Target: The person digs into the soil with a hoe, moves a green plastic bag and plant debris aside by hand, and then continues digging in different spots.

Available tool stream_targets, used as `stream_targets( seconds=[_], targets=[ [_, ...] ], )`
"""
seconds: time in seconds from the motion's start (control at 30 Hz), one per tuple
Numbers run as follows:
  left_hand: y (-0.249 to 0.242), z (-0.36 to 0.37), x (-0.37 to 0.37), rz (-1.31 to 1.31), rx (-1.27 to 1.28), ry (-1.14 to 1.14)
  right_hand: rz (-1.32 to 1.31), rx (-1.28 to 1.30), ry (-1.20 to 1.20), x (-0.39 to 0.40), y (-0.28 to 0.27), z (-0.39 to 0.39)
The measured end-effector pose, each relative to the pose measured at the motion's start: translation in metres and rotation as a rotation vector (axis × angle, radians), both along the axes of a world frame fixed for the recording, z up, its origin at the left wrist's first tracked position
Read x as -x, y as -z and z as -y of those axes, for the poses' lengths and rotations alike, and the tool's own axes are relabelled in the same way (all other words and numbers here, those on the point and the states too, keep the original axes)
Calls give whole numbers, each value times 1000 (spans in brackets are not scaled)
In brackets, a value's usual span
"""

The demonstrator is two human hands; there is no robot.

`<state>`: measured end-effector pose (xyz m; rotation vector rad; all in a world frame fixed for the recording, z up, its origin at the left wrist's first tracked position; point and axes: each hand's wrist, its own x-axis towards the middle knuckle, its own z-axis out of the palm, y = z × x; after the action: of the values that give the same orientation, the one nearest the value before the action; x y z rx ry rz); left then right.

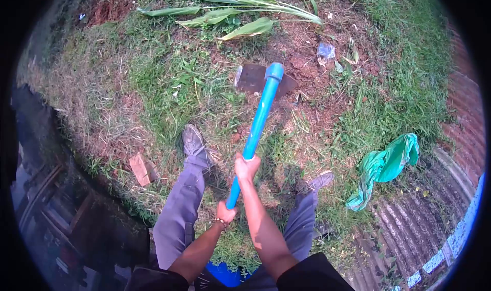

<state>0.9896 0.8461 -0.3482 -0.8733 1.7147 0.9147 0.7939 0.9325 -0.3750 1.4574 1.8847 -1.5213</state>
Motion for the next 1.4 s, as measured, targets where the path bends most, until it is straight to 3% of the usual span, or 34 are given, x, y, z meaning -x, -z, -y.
stream_targets(
  seconds=[0.03,0.07,0.1,0.13,0.2,0.23,0.27,0.3,0.37,0.43,0.47,0.53,0.57,0.63,0.7,0.77,0.83,0.87,0.93,1.0,1.03,1.1,1.17,1.2,1.23,1.27,1.33,1.4],
  targets=[
    [-41,-14,-20,-18,-122,-74,-5,-6,-103,-49,-12,-8],
    [-60,-20,-84,167,-138,-172,99,71,-76,-78,-58,-7],
    [-108,-23,-119,66,-167,-180,119,100,-80,-112,-71,-10],
    [-122,-26,-121,-78,-169,-209,139,130,-85,-140,-89,-12],
    [-113,-32,-127,-100,-205,-134,127,122,-73,-175,-91,-29],
    [-104,-34,-122,-105,-227,-97,22,93,-72,-150,-101,-36],
    [-77,-36,-81,-258,-214,41,-94,52,-76,-105,-106,-45],
    [-48,-41,-35,-299,-200,-15,-223,32,-35,-70,-93,-53],
    [-2,-40,67,-404,-135,83,-263,49,160,41,-96,-46],
    [19,-30,116,-377,-68,78,-318,-29,23,81,-28,-46],
    [15,-33,106,-271,-8,50,-290,-25,-2,80,9,-44],
    [-22,-41,56,-55,115,10,25,223,59,42,16,-39],
    [-46,-48,42,-26,258,104,10,287,82,14,1,-46],
    [-93,-62,-33,103,190,96,194,346,68,-53,-46,-60],
    [-133,-62,-81,-62,23,-40,274,355,84,-100,-98,-64],
    [-148,-55,-101,-242,22,51,88,418,139,-112,-122,-75],
    [-121,-44,-42,-176,23,169,-38,418,266,-60,-141,-79],
    [-92,-42,-1,-271,89,261,-119,390,273,-31,-136,-81],
    [-40,-30,85,-440,139,253,-319,387,407,38,-106,-74],
    [-17,-23,132,-431,154,229,-280,320,303,92,-68,-60],
    [-15,-24,121,-394,142,159,-173,268,151,89,-43,-51],
    [-23,-46,16,-70,42,-150,28,194,-117,26,13,-30],
    [-67,-57,-63,42,161,-303,150,160,-314,-63,-18,-5],
    [-105,-57,-94,245,80,-536,187,135,-381,-106,-47,7],
    [-130,-46,-151,463,87,-376,310,185,-435,-147,-76,11],
    [-165,-44,-199,451,101,-328,407,304,-343,-220,-74,12],
    [-215,-59,-196,644,27,-380,456,251,-465,-261,-92,-2],
    [-196,-68,-194,419,31,-176,308,333,-313,-219,-119,-29]
  ],
)
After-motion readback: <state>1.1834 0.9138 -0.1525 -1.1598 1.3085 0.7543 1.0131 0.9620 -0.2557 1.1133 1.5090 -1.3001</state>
